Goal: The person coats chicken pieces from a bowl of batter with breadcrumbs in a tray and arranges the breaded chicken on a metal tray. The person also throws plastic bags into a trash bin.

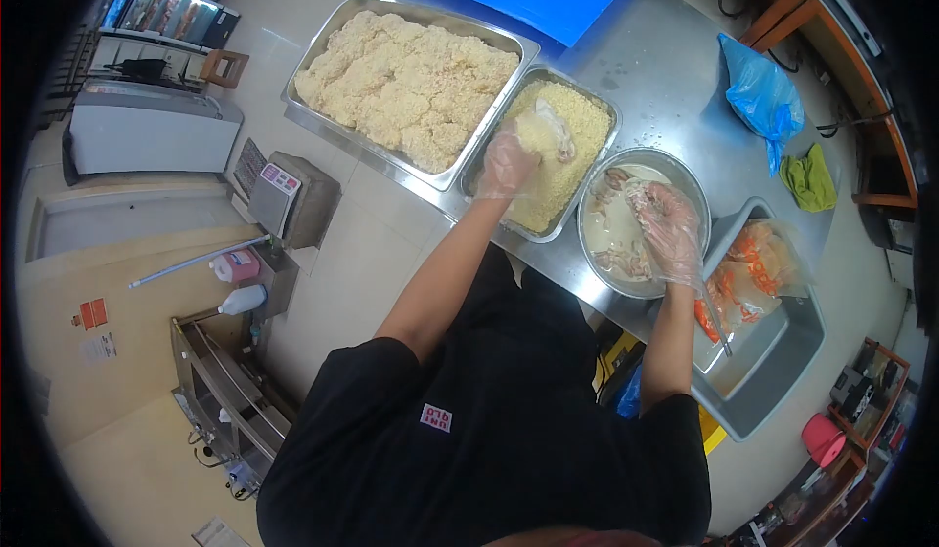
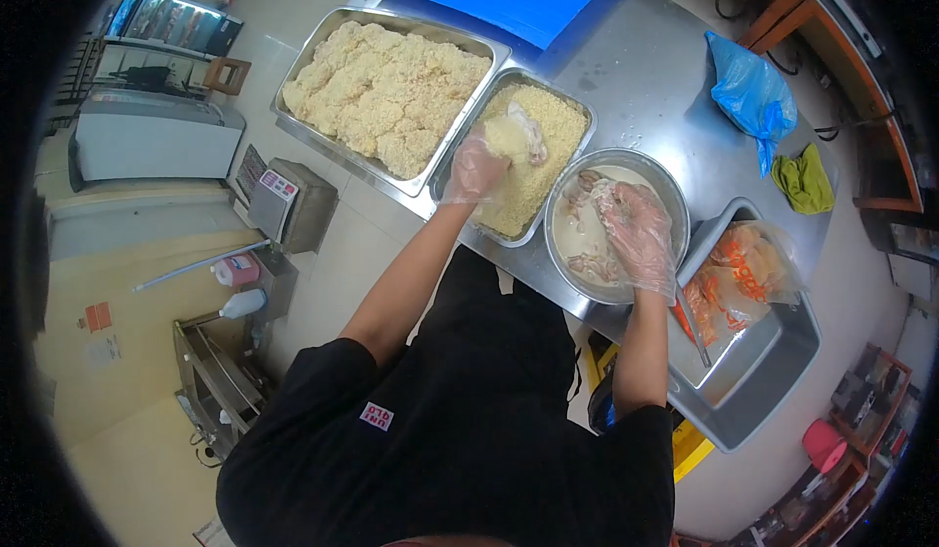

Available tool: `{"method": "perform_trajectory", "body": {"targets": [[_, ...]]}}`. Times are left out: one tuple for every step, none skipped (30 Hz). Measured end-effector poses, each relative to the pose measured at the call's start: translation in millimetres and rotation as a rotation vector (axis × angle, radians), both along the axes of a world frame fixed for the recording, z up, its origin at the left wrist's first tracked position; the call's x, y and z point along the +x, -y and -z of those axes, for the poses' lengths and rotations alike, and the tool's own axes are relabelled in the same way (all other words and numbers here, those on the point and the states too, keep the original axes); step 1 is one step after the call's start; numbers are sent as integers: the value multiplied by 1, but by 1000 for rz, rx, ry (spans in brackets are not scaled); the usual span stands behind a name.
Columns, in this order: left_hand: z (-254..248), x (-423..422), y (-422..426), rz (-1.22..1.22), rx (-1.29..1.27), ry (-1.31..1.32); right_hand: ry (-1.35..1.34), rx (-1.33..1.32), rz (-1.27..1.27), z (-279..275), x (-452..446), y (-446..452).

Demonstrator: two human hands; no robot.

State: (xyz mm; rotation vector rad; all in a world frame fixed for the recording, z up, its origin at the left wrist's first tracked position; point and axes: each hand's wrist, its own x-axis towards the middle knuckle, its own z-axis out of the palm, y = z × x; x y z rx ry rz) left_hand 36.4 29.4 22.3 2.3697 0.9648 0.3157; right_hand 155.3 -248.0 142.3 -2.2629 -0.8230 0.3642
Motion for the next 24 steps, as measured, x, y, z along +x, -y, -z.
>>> {"method": "perform_trajectory", "body": {"targets": [[-3, 5, -2, 36, 17, -21, -3, -10, 1, -3, -1, -1], [-6, 8, -3, 55, 24, 39, -6, -19, 3, -5, -1, -2], [-9, 9, -3, 76, 32, 100, -13, -7, -6, -2, -1, -1], [-12, 11, -3, 97, 39, 160, -19, 4, -15, 4, 1, 1], [-25, 11, 0, 97, 31, 97, -26, 16, -23, 6, 2, 3], [-38, 7, 8, 97, 23, 33, -21, 18, -24, 6, 3, 4], [-48, 2, 15, 99, 16, -30, -17, 19, -23, 6, 3, 4], [-44, -6, 20, 90, 141, -42, -13, 21, -21, 6, 3, 5], [-36, -15, 25, 81, 265, -54, 6, 17, -18, 9, 3, 6], [-30, -23, 30, 70, 389, -65, 24, 13, -15, 13, 4, 8], [-29, -28, 35, 48, 314, -106, 41, 8, -13, 16, 4, 9], [-29, -34, 39, 22, 238, -147, 32, 4, -12, 16, 4, 9], [-27, -37, 41, -6, 160, -187, 25, 0, -14, 15, 4, 9], [-11, -39, 36, 11, 140, -200, 20, -4, -17, 14, 5, 9], [12, -40, 27, 28, 119, -212, 19, 2, -13, 15, 5, 9], [12, -39, 22, 43, 98, -223, 19, 9, -9, 16, 5, 8], [12, -38, 19, 40, -11, -148, 19, 16, -6, 16, 5, 7], [11, -38, 15, 37, -119, -73, -1, 5, -4, 15, 4, 6], [1, -36, 14, 33, -227, 3, -21, -6, -3, 11, 4, 4], [-14, -32, 17, 37, -265, 53, -42, -18, -1, 9, 3, 3], [-28, -28, 22, 41, -305, 103, -43, -20, -4, 11, 3, 3], [-34, -26, 27, 44, -344, 152, -44, -22, -7, 13, 4, 4], [-28, -23, 27, 90, -258, 217, -45, -24, -10, 15, 4, 4], [-19, -19, 25, 136, -172, 282, -39, -39, -11, 16, 4, 4]]}}
